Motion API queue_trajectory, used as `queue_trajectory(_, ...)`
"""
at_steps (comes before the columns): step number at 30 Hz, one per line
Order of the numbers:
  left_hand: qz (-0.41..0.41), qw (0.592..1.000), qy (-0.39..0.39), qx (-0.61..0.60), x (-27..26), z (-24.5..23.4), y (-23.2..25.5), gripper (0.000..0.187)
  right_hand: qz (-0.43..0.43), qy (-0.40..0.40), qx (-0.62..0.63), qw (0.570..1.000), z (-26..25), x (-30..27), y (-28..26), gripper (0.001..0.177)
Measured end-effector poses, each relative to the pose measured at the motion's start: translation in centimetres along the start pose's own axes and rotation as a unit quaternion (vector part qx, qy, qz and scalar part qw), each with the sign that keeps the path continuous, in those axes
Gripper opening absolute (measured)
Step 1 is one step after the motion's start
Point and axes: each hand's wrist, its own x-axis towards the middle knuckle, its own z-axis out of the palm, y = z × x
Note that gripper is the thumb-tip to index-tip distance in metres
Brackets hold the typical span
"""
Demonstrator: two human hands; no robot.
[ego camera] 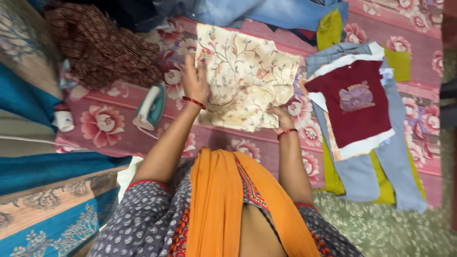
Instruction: The person irons a maroon t-shirt, a floral patterned cloth, and a pair of dark blue shorts on a bed. They use a handheld electric iron to smooth each item, flipping the t-shirt over to iron the other side before moving to the next item.
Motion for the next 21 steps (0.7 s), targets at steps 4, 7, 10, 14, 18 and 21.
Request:
queue_trajectory(4, -0.019, 0.990, -0.011, -0.141, 0.9, 1.7, -6.3, 0.019, 0.016, 0.003, 0.011, 1.000, 2.1, -1.5, -1.1, 0.050)
queue_trajectory(7, -0.118, 0.945, -0.026, -0.305, 2.1, 2.7, -9.8, 0.014, 0.009, -0.006, -0.004, 1.000, 3.9, -2.5, -1.7, 0.060)
queue_trajectory(10, -0.089, 0.956, -0.003, -0.280, 2.8, 1.8, -10.7, 0.018, 0.000, 0.015, -0.085, 0.996, 5.6, -2.9, -2.7, 0.065)
queue_trajectory(14, -0.145, 0.959, -0.177, 0.166, 2.3, -1.3, -7.4, 0.061, -0.102, -0.021, -0.331, 0.938, 7.7, -3.3, -4.9, 0.067)
queue_trajectory(18, 0.099, 0.956, -0.207, 0.185, 1.7, -0.7, -0.8, 0.100, -0.112, -0.099, -0.532, 0.833, 9.8, -4.0, -8.2, 0.046)
queue_trajectory(21, 0.264, 0.896, -0.329, 0.141, 1.2, 1.8, 3.6, 0.098, -0.095, -0.145, -0.628, 0.759, 12.2, -4.3, -10.5, 0.033)
